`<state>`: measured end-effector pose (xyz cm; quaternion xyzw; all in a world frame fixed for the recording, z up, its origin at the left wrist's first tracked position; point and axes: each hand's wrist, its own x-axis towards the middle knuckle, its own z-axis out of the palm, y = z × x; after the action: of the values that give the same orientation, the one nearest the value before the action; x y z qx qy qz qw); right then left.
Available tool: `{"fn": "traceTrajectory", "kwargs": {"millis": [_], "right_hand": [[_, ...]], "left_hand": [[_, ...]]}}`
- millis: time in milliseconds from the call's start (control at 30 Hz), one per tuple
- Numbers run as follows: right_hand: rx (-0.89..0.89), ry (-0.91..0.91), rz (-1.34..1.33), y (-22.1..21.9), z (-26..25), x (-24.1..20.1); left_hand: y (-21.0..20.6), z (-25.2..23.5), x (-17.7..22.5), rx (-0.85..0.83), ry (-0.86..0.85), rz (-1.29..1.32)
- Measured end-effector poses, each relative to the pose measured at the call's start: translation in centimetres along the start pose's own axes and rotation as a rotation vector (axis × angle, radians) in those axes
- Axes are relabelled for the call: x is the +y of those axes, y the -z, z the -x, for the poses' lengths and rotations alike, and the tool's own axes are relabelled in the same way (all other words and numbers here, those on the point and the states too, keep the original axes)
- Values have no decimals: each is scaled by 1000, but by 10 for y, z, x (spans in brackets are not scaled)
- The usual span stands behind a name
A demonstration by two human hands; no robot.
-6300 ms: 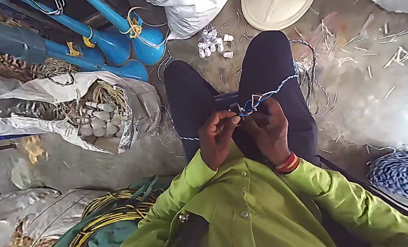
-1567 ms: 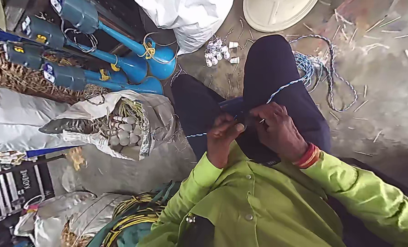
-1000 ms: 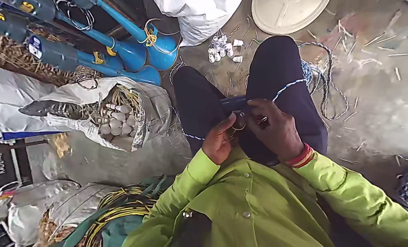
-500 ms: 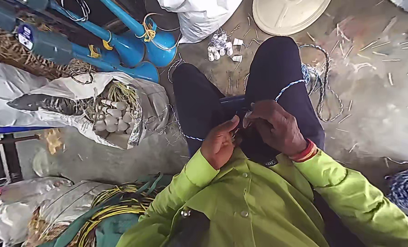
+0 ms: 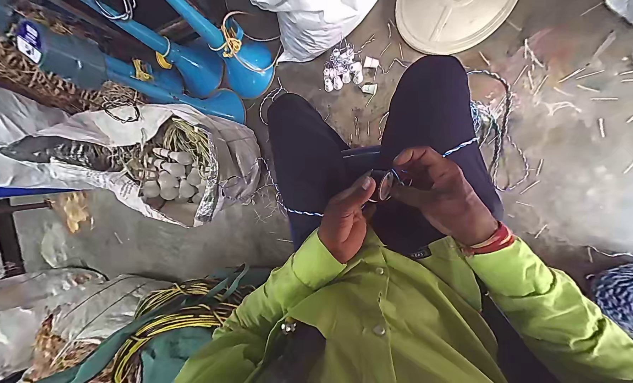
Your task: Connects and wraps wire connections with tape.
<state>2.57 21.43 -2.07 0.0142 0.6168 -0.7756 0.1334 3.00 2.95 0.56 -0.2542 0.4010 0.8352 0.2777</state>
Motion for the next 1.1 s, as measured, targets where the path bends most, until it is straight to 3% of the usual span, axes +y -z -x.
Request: {"fn": "traceTrajectory", "kwargs": {"millis": [100,267,367,567,667,767,1000,1100], "right_hand": [[4,57,54,0,1,1],[116,447,683,-2,-2,14],[75,582,818,2,0,15],[-27,667,802,7,12,5],[74,763,889,9,14,9],[170,806,843,12,20,17],[211,635,495,17,34,21],[222,541,476,15,37,23]], "left_hand": [[-3,1,-3,3,-53,-65],[-4,4,8,37,151,-104],[-7,7,12,38,127,-231],[-6,10,8,36,-58,-413],[-3,11,7,-75,-160,-516],[6,6,6,-148,-396,-722],[9,4,14,-254,-605,-982],[8,2,13,-300,-683,-1066]]}}
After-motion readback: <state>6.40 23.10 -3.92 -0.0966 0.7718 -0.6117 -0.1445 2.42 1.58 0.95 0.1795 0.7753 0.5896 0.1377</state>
